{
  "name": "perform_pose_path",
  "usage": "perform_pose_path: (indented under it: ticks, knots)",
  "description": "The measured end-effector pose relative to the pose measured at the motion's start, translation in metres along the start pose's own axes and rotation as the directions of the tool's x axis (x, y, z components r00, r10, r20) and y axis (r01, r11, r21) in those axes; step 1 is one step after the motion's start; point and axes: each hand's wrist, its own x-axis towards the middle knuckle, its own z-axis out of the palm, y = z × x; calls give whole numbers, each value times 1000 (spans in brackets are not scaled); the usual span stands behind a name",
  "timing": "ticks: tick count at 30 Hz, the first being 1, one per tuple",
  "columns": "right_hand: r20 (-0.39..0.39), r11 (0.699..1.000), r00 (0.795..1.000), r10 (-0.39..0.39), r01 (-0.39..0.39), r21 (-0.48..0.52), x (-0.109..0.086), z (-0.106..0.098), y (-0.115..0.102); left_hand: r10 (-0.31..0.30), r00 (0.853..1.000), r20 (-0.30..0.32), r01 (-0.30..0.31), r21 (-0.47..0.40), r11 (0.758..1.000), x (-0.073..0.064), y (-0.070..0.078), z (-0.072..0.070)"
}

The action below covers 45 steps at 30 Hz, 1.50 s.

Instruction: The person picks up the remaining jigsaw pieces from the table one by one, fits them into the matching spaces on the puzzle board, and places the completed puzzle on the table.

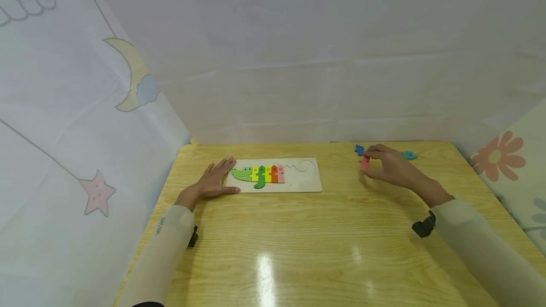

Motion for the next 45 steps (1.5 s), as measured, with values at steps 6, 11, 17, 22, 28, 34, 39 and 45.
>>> perform_pose_path:
  ticks: [6,11,17,22,28,34,39,45]
  knots:
    - [-34,999,999,-29,30,12,9,1,-10,16,1000,-11,-16,-13,1000,1,-6,4]
    - [-44,998,998,-43,45,32,16,5,-14,4,1000,-3,-4,-2,1000,4,-12,8]
    - [-19,998,999,-37,38,48,23,9,-17,-3,1000,-3,3,-4,1000,5,-12,9]
    - [-22,998,999,-42,44,53,27,11,-22,-9,1000,2,9,10,1000,5,-12,9]
    - [-46,995,996,-74,76,57,33,14,-27,-9,1000,-2,9,7,1000,5,-13,9]
    - [-23,993,997,-70,72,91,38,16,-33,1,1000,-10,-1,1,1000,3,-9,5]
    - [6,991,999,-53,52,123,41,19,-37,22,1000,-18,-22,-4,1000,2,-5,3]
    - [1,988,996,-94,93,127,46,25,-42,29,999,-21,-29,-14,999,1,-6,4]
